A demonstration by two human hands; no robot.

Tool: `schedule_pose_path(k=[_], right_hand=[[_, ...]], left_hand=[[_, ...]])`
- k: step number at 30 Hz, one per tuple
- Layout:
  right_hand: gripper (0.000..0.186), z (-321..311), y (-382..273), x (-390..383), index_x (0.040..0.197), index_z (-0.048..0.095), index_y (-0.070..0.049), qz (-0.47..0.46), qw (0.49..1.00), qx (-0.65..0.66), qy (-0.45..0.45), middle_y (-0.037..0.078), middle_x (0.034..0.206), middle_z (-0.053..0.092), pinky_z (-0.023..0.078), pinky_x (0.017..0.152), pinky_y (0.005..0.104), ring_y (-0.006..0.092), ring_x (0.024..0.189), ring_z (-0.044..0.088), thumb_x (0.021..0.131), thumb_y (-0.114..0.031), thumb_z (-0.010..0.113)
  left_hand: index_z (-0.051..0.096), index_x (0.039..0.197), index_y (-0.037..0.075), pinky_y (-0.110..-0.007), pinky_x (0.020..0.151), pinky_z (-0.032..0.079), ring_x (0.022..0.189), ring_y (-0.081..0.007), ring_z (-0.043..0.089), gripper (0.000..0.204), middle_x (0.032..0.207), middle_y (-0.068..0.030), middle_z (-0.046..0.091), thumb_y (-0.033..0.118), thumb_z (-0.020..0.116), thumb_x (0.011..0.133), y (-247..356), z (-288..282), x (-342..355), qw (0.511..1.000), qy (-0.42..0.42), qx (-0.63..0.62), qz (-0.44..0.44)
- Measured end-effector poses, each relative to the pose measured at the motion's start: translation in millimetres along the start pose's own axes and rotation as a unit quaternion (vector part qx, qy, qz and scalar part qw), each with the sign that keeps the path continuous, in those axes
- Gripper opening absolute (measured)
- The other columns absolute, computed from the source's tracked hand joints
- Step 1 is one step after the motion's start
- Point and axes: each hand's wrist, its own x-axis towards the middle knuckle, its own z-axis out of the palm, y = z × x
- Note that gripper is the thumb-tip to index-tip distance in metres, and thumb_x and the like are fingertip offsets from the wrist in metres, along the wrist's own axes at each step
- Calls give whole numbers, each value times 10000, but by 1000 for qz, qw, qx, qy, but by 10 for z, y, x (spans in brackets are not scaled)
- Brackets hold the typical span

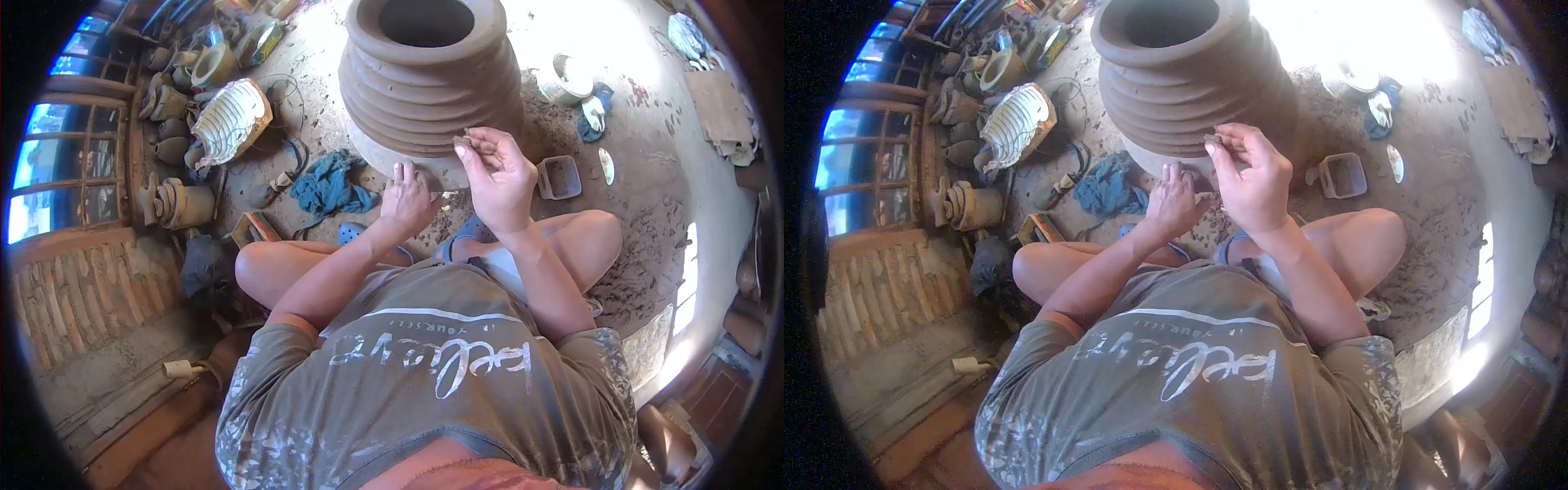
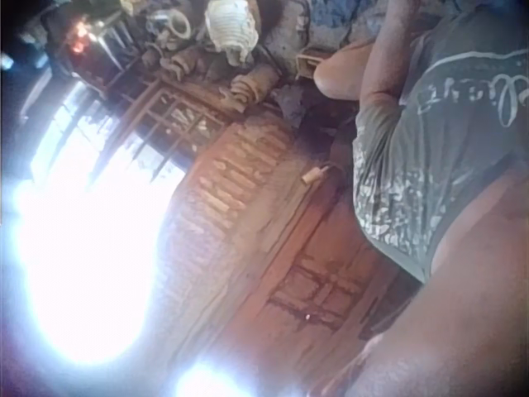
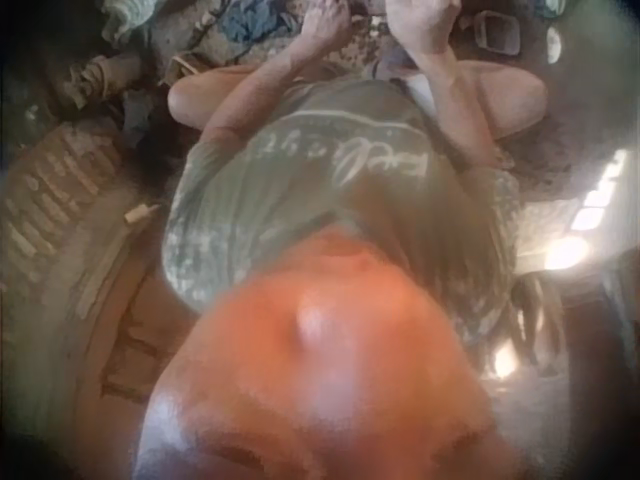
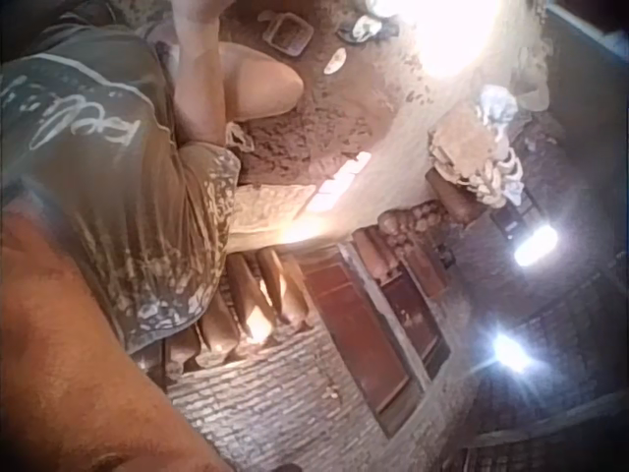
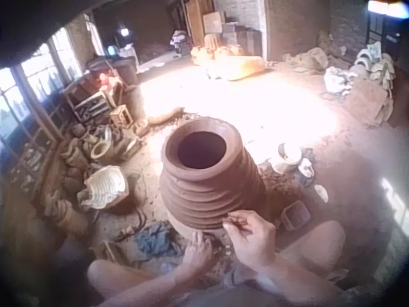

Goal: The person uses a flat tool and their hands to smooth the exterior ridges of a large clay pot on a spinning wheel. They move the tool vertically along the side and then pick up small pieces of clay to add to the base area.

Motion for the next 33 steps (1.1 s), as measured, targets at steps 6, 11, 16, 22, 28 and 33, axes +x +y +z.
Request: schedule_pose_path(k=[6,11,16,22,28,33], right_hand=[[127,142,-54,19,912,725,-1,-107,985,-130,-38,131,864,753,588,619,357,261,712,736,865,-51,831],[213,194,58,107,794,657,-66,-203,953,-223,-42,78,768,697,546,575,386,273,642,671,827,-103,864],[265,185,51,176,747,631,-88,-215,947,-235,-49,56,697,647,524,554,390,264,605,642,811,-128,885],[344,70,58,289,697,617,-55,-131,976,-166,-51,82,638,630,482,503,359,240,537,618,770,-153,940],[326,-314,133,540,746,683,-16,0,984,-154,-88,74,708,705,498,554,284,125,595,629,771,-187,959],[227,-727,629,844,1064,764,-15,64,997,46,-17,55,882,768,544,696,251,78,739,658,900,-144,854]], left_hand=[[643,1288,-71,-612,1067,479,1417,-511,428,672,1446,-282,473,491,727,929,11,136,37,997,48,59,0],[659,1253,-72,-592,1040,514,1421,-498,446,569,1447,-267,483,416,703,965,-193,237,92,998,50,41,6],[679,1194,-71,-416,1015,573,1393,-413,523,431,1462,-253,502,300,675,975,-440,64,53,995,57,71,42],[680,1199,-69,-399,1005,566,1419,-358,517,548,1479,-246,501,427,695,966,-749,-337,139,993,-22,103,43],[661,1210,-47,-412,1014,545,1323,-324,593,552,1481,-234,487,429,722,937,-983,-646,256,989,-76,114,48],[630,1261,-60,-408,1020,550,1410,-358,531,569,1524,-279,481,407,712,947,-1109,-486,312,984,-37,153,81]])
